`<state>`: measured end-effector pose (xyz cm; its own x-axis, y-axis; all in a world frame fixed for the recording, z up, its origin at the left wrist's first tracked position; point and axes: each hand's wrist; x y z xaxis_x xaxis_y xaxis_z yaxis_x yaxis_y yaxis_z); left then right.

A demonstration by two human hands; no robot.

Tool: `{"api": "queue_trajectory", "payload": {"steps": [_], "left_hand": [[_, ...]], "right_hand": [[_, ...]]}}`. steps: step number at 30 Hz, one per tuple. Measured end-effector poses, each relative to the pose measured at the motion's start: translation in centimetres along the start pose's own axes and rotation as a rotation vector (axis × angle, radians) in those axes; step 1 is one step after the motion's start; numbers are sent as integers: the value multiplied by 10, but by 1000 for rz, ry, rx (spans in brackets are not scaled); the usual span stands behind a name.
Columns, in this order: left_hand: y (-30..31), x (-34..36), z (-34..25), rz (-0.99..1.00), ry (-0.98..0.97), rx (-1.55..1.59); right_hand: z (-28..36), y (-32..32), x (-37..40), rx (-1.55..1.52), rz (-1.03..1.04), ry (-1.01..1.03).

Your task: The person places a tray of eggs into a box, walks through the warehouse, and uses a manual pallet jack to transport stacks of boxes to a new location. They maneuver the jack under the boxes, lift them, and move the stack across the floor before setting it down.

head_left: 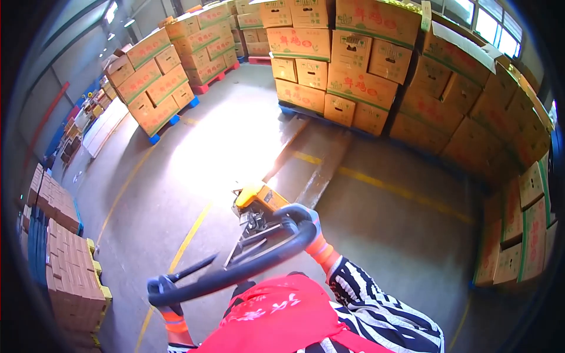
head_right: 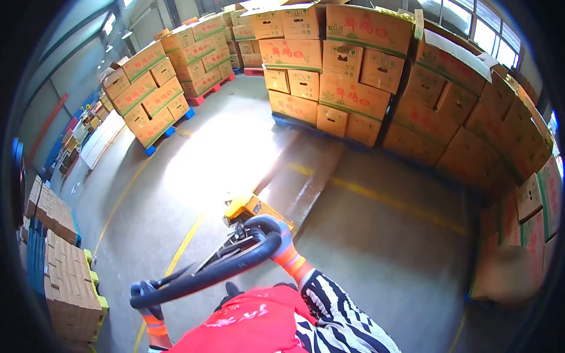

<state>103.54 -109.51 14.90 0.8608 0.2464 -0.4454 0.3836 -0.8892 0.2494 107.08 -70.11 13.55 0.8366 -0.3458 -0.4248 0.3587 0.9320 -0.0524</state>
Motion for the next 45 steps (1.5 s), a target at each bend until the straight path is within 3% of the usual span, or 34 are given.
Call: {"api": "queue_trajectory", "payload": {"steps": [1, 2, 5, 8, 9, 10, 12, 14, 15, 16, 18, 21, 25, 27, 28, 29, 30, 32, 33, 35, 39, 40, 44, 45], "left_hand": [[2, 16, 6, -11, -50, 57], [-2, 30, -23, 23, 53, 45], [6, 52, -44, 164, -123, 95], [-3, 55, -76, 64, 9, 94], [2, 49, -59, 63, -8, 158], [-3, 40, -59, 38, -1, 137], [-11, 10, -58, 37, 107, 486], [-18, -29, -40, 120, -21, 411], [-28, -44, -45, 91, 4, 346], [-39, -56, -53, 143, 16, 404], [-43, -77, -27, 201, 3, 446], [-53, -115, -12, 225, 13, 529], [-107, -190, 5, 190, 20, 588], [-159, -235, 1, 64, 176, 519], [-185, -265, 21, 189, 58, 550], [-197, -277, 18, 37, 101, 478], [-210, -291, 28, 40, 102, 526], [-218, -304, 36, 28, 117, 513], [-218, -311, 39, 134, 105, 633], [-219, -316, 35, 79, 49, 557], [-212, -305, 20, 36, 83, 579], [-209, -300, 15, 18, 88, 588], [-210, -298, 29, 71, 47, 592], [-216, -306, 34, 74, -48, 565]], "right_hand": [[2, 11, 8, -28, 20, -41], [7, 18, 15, -60, 38, -91], [24, 42, 32, -80, -1, -138], [45, 45, 28, -242, -54, -147], [43, 43, 26, -157, -106, -126], [41, 40, 24, -73, -165, -104], [52, 33, 12, -66, -180, -152], [35, 22, -3, 126, -286, -49], [28, 19, -11, -80, -320, -72], [25, 16, -21, -70, -342, 40], [32, 8, -31, -164, -363, -109], [28, -12, -37, -116, -463, -37], [21, -43, -44, -34, -625, -92], [24, -56, -76, 49, -699, -126], [20, -60, -89, 71, -731, -128], [2, -73, -83, 40, -841, 17], [-6, -80, -76, 144, -882, 107], [-4, -95, -73, 260, -894, 176], [0, -100, -72, 232, -892, 179], [1, -98, -86, 229, -905, 222], [-3, -84, -117, 263, -919, 160], [14, -94, -127, 65, -894, 81], [-3, -80, -139, 251, -892, 165], [-2, -83, -132, 258, -916, 137]]}}
Point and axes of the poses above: each hand's wrist, its own x-axis away from the middle knuckle, its own y-axis out of the back of the hand, z = x × y, and after that the axes turned 1 degree about -z, right-handed
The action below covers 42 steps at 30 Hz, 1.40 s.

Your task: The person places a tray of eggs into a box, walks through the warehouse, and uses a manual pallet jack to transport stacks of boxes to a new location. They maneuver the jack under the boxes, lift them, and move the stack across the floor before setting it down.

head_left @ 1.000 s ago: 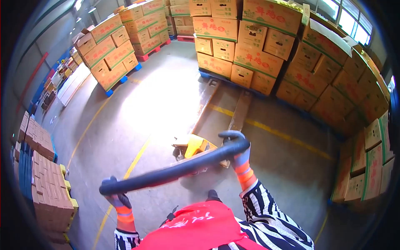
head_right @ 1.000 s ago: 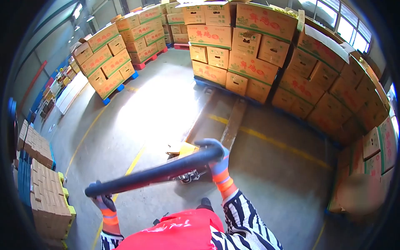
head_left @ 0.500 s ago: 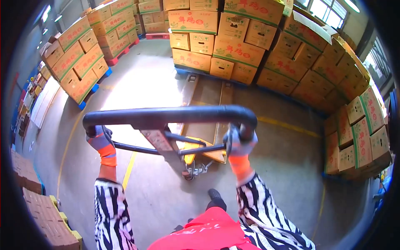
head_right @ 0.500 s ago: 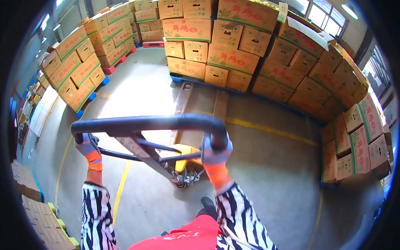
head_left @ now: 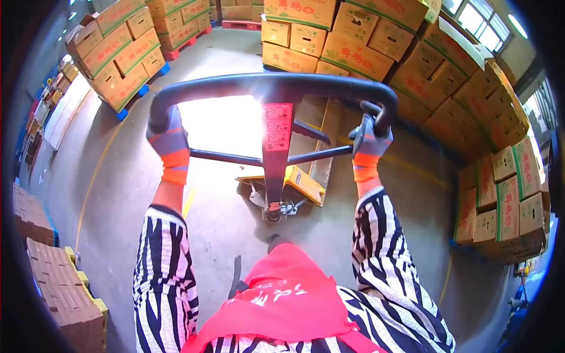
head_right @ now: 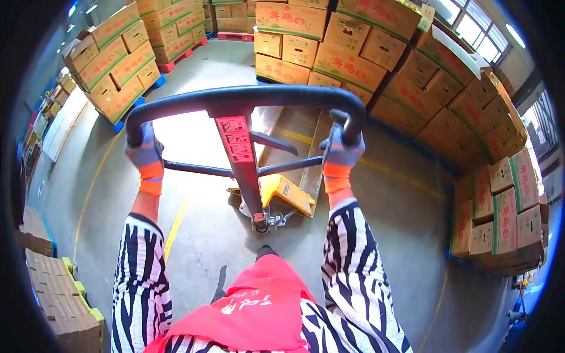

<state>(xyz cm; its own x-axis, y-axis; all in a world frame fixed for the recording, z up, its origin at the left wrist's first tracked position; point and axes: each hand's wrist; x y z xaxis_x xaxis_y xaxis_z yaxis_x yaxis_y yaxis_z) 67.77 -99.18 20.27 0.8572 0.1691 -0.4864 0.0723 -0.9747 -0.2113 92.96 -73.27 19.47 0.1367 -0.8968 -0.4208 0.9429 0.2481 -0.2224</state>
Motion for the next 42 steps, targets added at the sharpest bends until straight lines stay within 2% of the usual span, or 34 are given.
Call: {"api": "queue_trajectory", "payload": {"steps": [1, 3, 4, 5, 6, 7, 9, 12, 14, 15, 16, 20, 22, 23, 28, 29, 31, 32, 34, 35, 36, 37, 38, 41, 42], "left_hand": [[-3, -10, 11, 36, -84, -30], [-10, -21, 6, 59, -52, -30], [-3, -30, 22, 101, -56, -113], [-5, -28, 5, 151, -55, -204], [-6, -14, -10, 101, 149, 7], [1, -12, -12, 175, 169, 113], [2, 6, -31, 122, 103, 54], [9, 13, -34, 195, 74, -49], [5, 8, -31, 236, 88, 79], [2, -9, -10, 266, 110, 139], [3, -37, 23, 394, 128, 114], [-48, -87, 53, 437, 464, 47], [-60, -111, 97, 514, 497, 305], [-60, -85, 48, 444, 440, 43], [-47, -84, 68, 536, 395, 154], [-48, -81, 70, 507, 443, 148], [-40, -74, 60, 557, 385, 214], [-39, -70, 55, 498, 447, 239], [-30, -74, 75, 537, 505, 290], [-24, -76, 84, 574, 482, 289], [-26, -67, 59, 579, 415, 317], [-24, -61, 57, 541, 359, 292], [-22, -60, 54, 537, 340, 269], [-9, -54, 45, 459, 292, 198], [7, -59, 63, 496, 33, -22]], "right_hand": [[13, -1, 9, -1, -9, 1], [19, -5, 24, -76, -23, -8], [17, -3, 25, -94, -6, -5], [16, -2, 24, -107, 9, -11], [20, -2, 23, -58, -5, -21], [15, 0, 18, -14, 6, 1], [18, 2, 8, -30, 57, -47], [14, 11, -1, -74, 135, -122], [18, 17, 9, -121, 119, -215], [29, 17, 23, -118, 108, -231], [41, 14, 40, -73, 110, -236], [75, -8, 100, -63, 100, -235], [80, -14, 107, -49, 79, -219], [80, -13, 108, -43, 74, -226], [60, 1, 113, -32, 48, -232], [54, 7, 115, -33, 48, -240], [63, 7, 120, 82, 93, -279], [67, 9, 122, 37, 114, -316], [70, 20, 126, 34, 200, -347], [71, 27, 127, 72, 260, -336], [78, 32, 126, -28, 251, -448], [83, 29, 126, -134, 232, -413], [94, 28, 120, -27, 248, -293], [116, 26, 109, 116, 256, -132], [119, 26, 109, 132, 258, -108]]}}
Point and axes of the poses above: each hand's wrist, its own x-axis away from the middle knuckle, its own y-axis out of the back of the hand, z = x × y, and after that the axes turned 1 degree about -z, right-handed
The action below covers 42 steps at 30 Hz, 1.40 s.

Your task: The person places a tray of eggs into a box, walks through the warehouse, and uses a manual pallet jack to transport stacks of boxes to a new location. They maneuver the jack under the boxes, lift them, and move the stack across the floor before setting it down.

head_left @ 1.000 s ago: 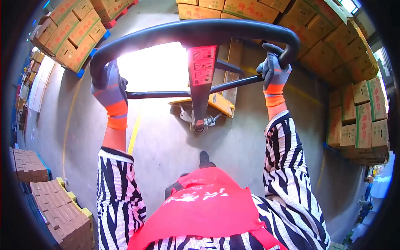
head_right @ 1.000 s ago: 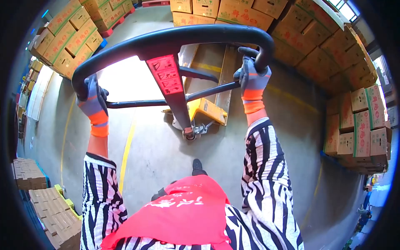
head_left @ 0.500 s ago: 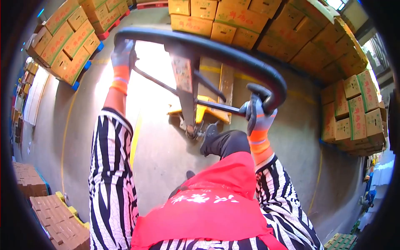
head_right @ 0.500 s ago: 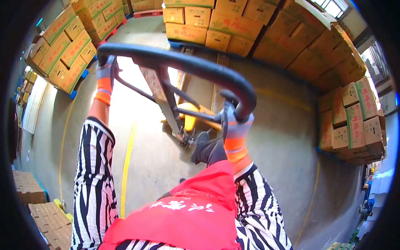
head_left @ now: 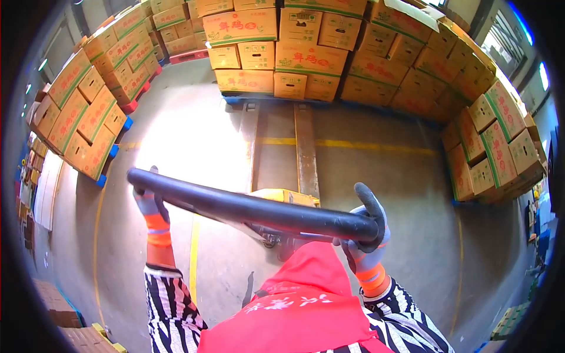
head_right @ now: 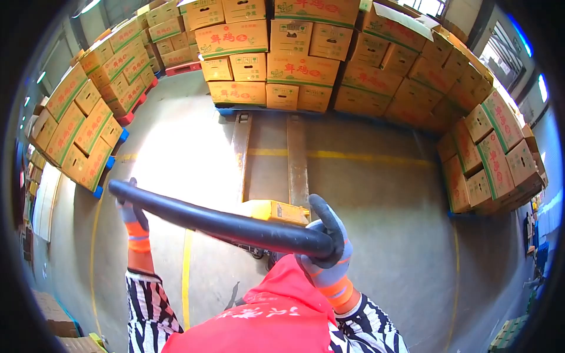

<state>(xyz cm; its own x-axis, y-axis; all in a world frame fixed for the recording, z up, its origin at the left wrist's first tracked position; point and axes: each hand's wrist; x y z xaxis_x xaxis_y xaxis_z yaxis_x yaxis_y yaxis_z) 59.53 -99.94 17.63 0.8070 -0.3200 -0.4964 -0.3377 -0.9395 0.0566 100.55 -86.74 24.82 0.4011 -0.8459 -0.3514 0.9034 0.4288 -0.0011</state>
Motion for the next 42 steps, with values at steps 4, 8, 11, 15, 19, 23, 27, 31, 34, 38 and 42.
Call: {"api": "queue_trajectory", "payload": {"steps": [4, 8, 11, 15, 19, 23, 27, 31, 34, 38, 42], "left_hand": [[31, 32, -9, 63, 6, 297], [11, 66, -63, -57, 207, 515], [12, 89, -85, -150, 228, 246], [7, 129, -105, -65, 118, 240], [-14, 119, -80, -186, -206, 31], [-26, 117, -82, -213, -65, 216], [-35, 76, -23, -221, -151, 101], [-90, -6, -25, -359, 38, 186], [-117, -64, -4, -285, 60, 199], [-164, -148, 39, -262, 77, 169], [-203, -207, 82, -137, 138, 272]], "right_hand": [[3, 13, 14, 201, -40, 147], [-5, 20, 36, 72, -113, 121], [-10, 28, 37, -60, -162, 124], [-36, 42, -7, -356, -231, 177], [-130, 85, -77, -80, -139, 330], [-88, 32, -117, -401, -179, 293], [-114, 22, -153, -28, -352, 342], [-105, -30, -206, -96, -364, 277], [-129, -51, -252, -132, -341, 300], [-165, -74, -329, -75, -354, 303], [-191, -88, -389, -140, -348, 204]]}}
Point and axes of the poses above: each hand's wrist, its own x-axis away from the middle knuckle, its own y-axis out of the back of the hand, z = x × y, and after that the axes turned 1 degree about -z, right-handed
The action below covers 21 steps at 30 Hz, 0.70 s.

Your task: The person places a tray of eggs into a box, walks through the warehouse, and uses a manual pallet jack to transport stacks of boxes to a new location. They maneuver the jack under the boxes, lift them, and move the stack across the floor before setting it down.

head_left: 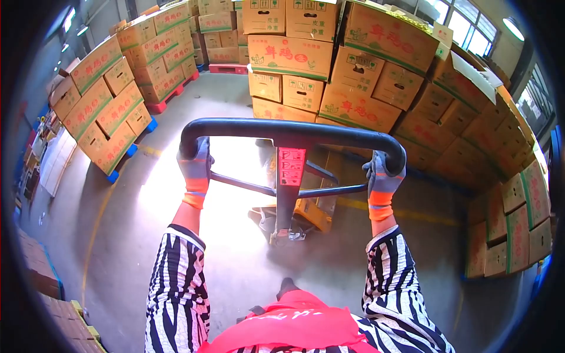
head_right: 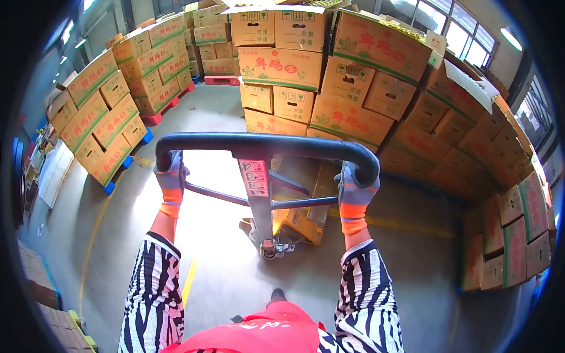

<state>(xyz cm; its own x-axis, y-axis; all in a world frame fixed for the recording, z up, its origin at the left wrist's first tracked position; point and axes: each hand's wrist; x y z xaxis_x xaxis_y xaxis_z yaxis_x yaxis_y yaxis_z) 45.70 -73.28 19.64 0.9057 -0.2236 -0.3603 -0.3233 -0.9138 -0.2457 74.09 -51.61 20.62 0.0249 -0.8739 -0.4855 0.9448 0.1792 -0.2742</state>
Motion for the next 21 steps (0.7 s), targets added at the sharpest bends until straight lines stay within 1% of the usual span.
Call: {"api": "queue_trajectory", "payload": {"steps": [1, 3, 5, 8, 12, 13, 15, 18, 19, 20, 21], "left_hand": [[-14, -15, 6, 27, -19, -12], [-35, -44, 21, 83, 45, -30], [-53, -75, 38, 128, 137, -31], [-91, -123, 65, 191, 155, -82], [-143, -182, 108, 176, 161, -115], [-155, -195, 115, 182, 207, -96], [-182, -223, 137, 188, 152, -135], [-228, -266, 173, 218, 166, -61], [-238, -271, 184, 227, 176, -50], [-248, -269, 191, 208, 88, -50], [-251, -265, 202, 168, 50, 22]], "right_hand": [[-12, -6, -14, -15, 29, 1], [-37, -14, -41, -25, 91, -17], [-51, -33, -66, -1, 78, -32], [-86, -58, -109, 2, 51, -50], [-138, -89, -169, -26, 38, -66], [-152, -97, -184, -13, 36, -38], [-178, -110, -212, -29, 16, -47], [-222, -120, -258, -1, -34, -55], [-225, -117, -269, -25, -56, -32], [-229, -115, -275, -2, -69, 2], [-231, -111, -277, 27, -83, 27]]}}
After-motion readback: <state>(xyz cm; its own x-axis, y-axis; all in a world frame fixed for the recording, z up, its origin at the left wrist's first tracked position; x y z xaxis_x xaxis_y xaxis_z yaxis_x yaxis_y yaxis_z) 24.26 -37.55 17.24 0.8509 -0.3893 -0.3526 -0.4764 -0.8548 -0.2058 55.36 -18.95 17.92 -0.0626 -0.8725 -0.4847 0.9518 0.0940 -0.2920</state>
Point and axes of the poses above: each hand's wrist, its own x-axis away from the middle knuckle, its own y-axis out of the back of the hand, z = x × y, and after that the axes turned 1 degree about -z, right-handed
